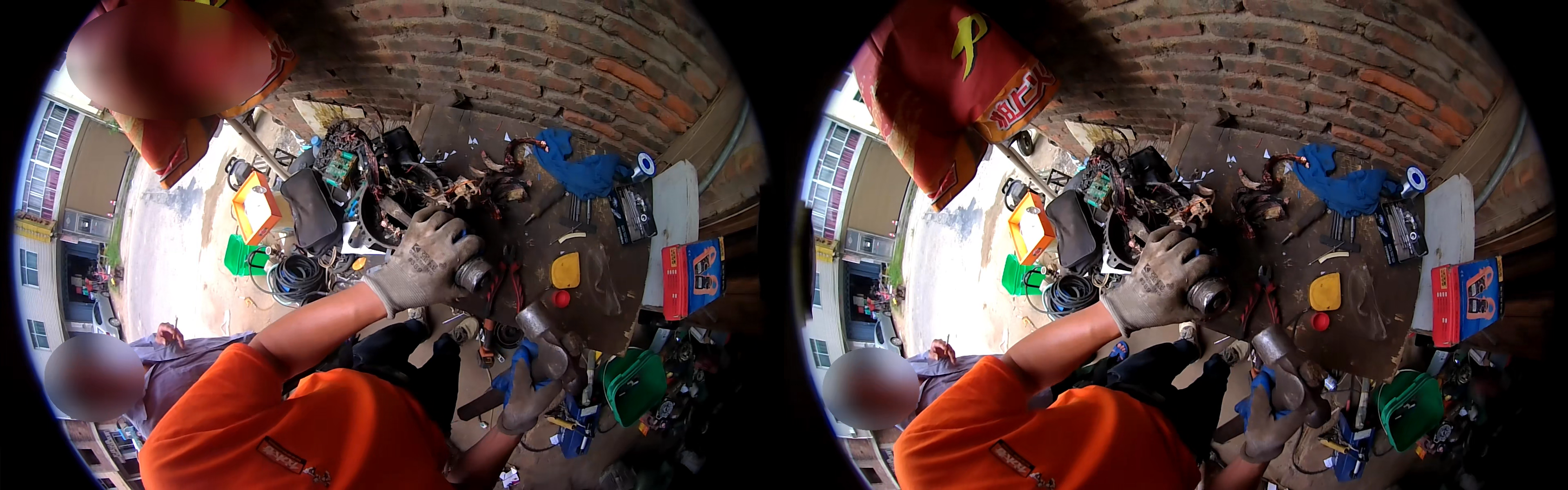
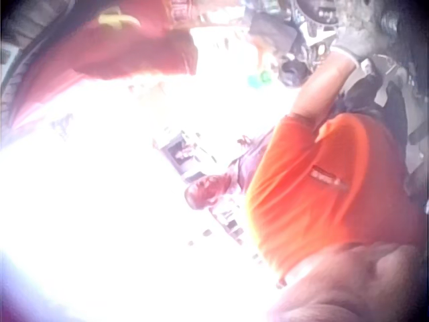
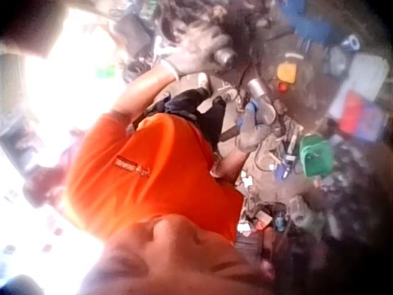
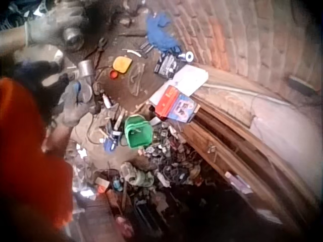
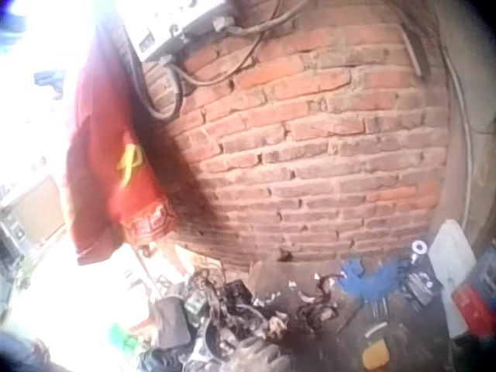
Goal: The person disassembles a motor component on a cluttered workbench, using a hammer to strike a metal shaft and remove parts. They then use pliers to pull out copper windings and debris from the motor casing.
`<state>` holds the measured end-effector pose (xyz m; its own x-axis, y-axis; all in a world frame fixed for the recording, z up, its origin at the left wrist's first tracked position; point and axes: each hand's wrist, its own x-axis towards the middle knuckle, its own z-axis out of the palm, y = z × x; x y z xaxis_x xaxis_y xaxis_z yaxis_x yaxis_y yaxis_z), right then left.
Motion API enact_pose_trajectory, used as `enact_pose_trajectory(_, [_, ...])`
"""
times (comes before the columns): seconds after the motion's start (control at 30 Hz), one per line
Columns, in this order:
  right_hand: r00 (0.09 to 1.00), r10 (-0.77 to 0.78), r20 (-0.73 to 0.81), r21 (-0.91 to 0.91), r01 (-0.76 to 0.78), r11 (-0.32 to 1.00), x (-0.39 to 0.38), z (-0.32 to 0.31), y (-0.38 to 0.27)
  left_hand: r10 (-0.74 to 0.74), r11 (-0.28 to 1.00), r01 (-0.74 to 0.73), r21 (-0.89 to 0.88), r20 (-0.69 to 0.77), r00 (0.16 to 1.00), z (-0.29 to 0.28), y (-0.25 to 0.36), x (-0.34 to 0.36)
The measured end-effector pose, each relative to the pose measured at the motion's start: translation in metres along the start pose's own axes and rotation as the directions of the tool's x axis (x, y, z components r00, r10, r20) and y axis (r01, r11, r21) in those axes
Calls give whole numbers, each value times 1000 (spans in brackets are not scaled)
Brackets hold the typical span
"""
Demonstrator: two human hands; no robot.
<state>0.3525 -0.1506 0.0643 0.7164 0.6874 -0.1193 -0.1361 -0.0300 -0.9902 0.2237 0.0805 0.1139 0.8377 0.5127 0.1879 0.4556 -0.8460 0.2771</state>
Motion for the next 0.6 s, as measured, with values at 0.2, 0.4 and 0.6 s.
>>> enact_pose_trajectory(0.2, [981,-193,-4,-83,192,978,-8,0,6,125,992,-121,-47,83,989,-2,16,-12])
enact_pose_trajectory(0.4, [960,-282,1,-146,279,949,-18,-14,47,90,996,-89,-10,82,993,-5,6,-9])
enact_pose_trajectory(0.6, [1000,-18,-10,197,20,980,-17,9,3,76,997,-75,-12,49,996,-3,-7,-5])
